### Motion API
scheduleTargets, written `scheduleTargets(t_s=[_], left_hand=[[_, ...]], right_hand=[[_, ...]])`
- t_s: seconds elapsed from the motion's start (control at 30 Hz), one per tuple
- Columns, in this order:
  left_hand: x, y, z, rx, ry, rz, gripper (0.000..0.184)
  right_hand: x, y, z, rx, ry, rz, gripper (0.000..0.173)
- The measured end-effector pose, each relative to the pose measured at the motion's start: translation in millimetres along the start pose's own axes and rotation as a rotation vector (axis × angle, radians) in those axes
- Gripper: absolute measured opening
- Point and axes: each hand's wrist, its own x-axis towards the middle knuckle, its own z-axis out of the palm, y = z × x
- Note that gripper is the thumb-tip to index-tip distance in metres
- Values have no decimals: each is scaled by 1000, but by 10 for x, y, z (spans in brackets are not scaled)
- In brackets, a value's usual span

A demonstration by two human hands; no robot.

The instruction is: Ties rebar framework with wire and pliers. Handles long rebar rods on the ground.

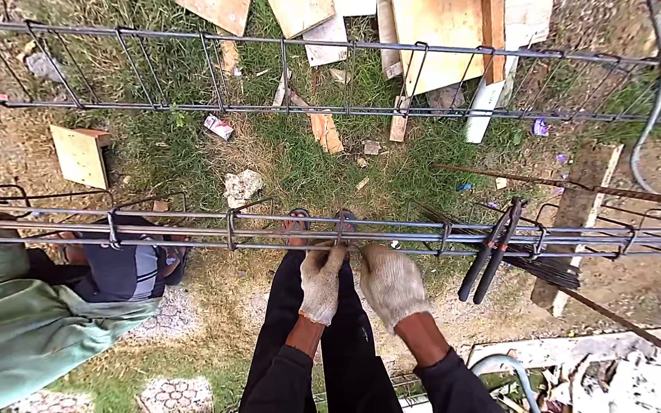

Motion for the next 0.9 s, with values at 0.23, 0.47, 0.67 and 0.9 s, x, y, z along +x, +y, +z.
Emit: scheduleTargets(t_s=[0.23,0.47,0.67,0.9], left_hand=[[79,-18,-104,-40,-101,-54,21],[116,-1,-151,-16,-128,-83,19],[174,-4,-189,-82,-183,-78,17],[136,34,-185,-53,-178,-89,17]], right_hand=[[213,108,81,83,45,-119,22],[-37,253,49,175,118,-99,18],[236,166,68,181,89,-105,19],[-579,229,-158,198,593,-362,22]])
